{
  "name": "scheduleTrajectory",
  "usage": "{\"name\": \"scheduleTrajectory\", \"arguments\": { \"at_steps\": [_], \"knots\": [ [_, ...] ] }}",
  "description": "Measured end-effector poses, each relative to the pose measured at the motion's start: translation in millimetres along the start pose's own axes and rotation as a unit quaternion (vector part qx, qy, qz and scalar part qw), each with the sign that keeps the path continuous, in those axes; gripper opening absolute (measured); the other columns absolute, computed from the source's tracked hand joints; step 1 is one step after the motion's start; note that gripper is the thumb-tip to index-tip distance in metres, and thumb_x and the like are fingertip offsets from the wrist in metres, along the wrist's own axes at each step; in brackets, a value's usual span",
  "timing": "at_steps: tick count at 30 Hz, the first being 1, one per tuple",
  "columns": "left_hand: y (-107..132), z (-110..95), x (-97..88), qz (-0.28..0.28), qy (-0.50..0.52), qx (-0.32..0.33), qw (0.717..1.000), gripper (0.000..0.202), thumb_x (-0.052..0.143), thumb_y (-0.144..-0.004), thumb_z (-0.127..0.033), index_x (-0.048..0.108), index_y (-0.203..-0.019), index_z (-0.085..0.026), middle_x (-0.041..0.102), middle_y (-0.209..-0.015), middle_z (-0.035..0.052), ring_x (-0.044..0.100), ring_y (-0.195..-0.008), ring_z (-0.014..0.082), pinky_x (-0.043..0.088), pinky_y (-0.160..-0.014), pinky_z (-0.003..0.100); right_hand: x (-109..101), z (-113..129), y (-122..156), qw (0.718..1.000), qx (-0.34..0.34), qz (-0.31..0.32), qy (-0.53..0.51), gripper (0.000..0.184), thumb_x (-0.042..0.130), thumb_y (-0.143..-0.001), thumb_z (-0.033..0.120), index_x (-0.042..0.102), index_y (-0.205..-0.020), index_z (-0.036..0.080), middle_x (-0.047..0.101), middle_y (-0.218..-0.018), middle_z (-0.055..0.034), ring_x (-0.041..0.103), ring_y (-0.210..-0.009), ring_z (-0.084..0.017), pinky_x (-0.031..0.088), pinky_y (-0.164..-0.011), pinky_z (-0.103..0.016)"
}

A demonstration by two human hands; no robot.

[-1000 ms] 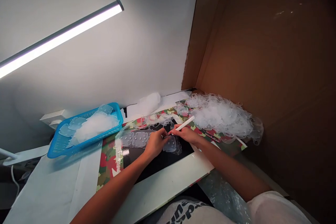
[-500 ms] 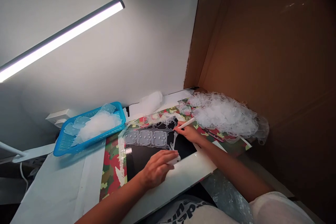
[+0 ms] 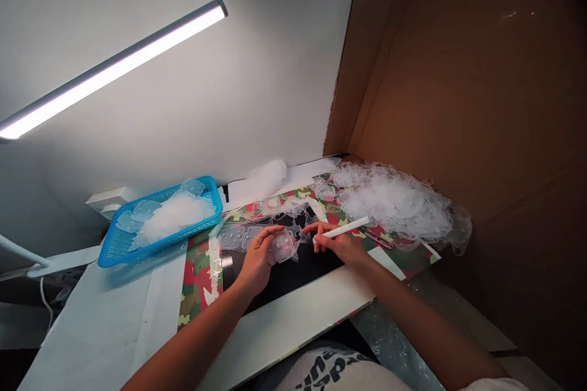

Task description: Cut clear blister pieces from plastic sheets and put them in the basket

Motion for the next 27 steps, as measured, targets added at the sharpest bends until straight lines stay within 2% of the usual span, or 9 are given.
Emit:
{"name": "scheduleTrajectory", "arguments": {
  "at_steps": [3,5,8,12,16,23,27],
  "knots": [
    [-4.4,-0.3,-0.4,0.009,0.013,-0.033,0.999,0.049,0.081,-0.068,-0.035,0.064,-0.110,-0.017,0.072,-0.100,0.0074,0.069,-0.089,0.0206,0.054,-0.081,0.032,14.7,5.5,6.0,0.999,-0.010,0.053,-0.007,0.030,0.060,-0.087,0.044,0.056,-0.072,0.018,0.063,-0.121,-0.0097,0.061,-0.078,-0.017,0.047,-0.074,-0.034],
    [-3.2,0.7,-0.4,0.010,-0.002,-0.029,1.000,0.057,0.086,-0.062,-0.029,0.063,-0.114,-0.018,0.071,-0.103,0.0071,0.068,-0.089,0.0186,0.052,-0.081,0.029,20.5,7.6,6.6,0.998,-0.022,0.055,-0.007,0.030,0.059,-0.088,0.044,0.055,-0.073,0.018,0.063,-0.122,-0.0097,0.062,-0.088,-0.020,0.047,-0.081,-0.036],
    [-1.4,0.9,-0.5,0.019,-0.045,-0.013,0.999,0.063,0.087,-0.060,-0.025,0.062,-0.117,-0.019,0.069,-0.108,0.0082,0.065,-0.092,0.0185,0.051,-0.078,0.027,22.5,11.3,6.7,0.999,-0.038,0.034,-0.010,0.029,0.057,-0.090,0.042,0.051,-0.073,0.019,0.064,-0.120,-0.0095,0.060,-0.100,-0.022,0.044,-0.089,-0.038],
    [-2.1,-4.1,0.1,0.040,-0.081,0.005,0.996,0.064,0.087,-0.061,-0.023,0.062,-0.120,-0.019,0.068,-0.108,0.0073,0.064,-0.091,0.0180,0.050,-0.077,0.026,22.6,17.1,9.8,0.998,-0.048,0.042,-0.012,0.029,0.056,-0.091,0.041,0.052,-0.073,0.019,0.064,-0.118,-0.0090,0.060,-0.093,-0.021,0.045,-0.086,-0.038],
    [-3.6,-9.8,2.5,0.050,-0.089,0.000,0.995,0.062,0.086,-0.061,-0.025,0.063,-0.119,-0.020,0.069,-0.097,0.0042,0.063,-0.080,0.0151,0.049,-0.072,0.025,21.1,17.0,11.5,0.998,-0.054,0.035,-0.001,0.029,0.054,-0.092,0.041,0.055,-0.072,0.020,0.068,-0.102,-0.0067,0.059,-0.087,-0.020,0.045,-0.082,-0.036],
    [-4.6,-10.8,5.1,0.077,-0.071,-0.011,0.994,0.057,0.085,-0.063,-0.022,0.063,-0.117,-0.020,0.069,-0.107,0.0062,0.064,-0.088,0.0164,0.049,-0.079,0.027,14.3,9.4,8.0,0.997,-0.063,0.016,0.034,0.029,0.053,-0.092,0.041,0.054,-0.071,0.020,0.065,-0.094,-0.0040,0.056,-0.082,-0.018,0.043,-0.075,-0.032],
    [-4.8,-8.9,5.7,0.099,-0.079,-0.015,0.992,0.056,0.084,-0.066,-0.022,0.062,-0.117,-0.021,0.068,-0.103,0.0048,0.065,-0.085,0.0158,0.050,-0.079,0.028,10.1,9.0,7.3,0.996,-0.063,-0.003,0.064,0.029,0.052,-0.092,0.041,0.055,-0.072,0.020,0.064,-0.092,-0.0036,0.054,-0.077,-0.017,0.041,-0.071,-0.030]
  ]
}}
Point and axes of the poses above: each hand's wrist, its own y-axis away from the middle knuckle, its own x-axis out of the palm, z = x × y, the point moved 3 cm from there along -y, towards the middle knuckle
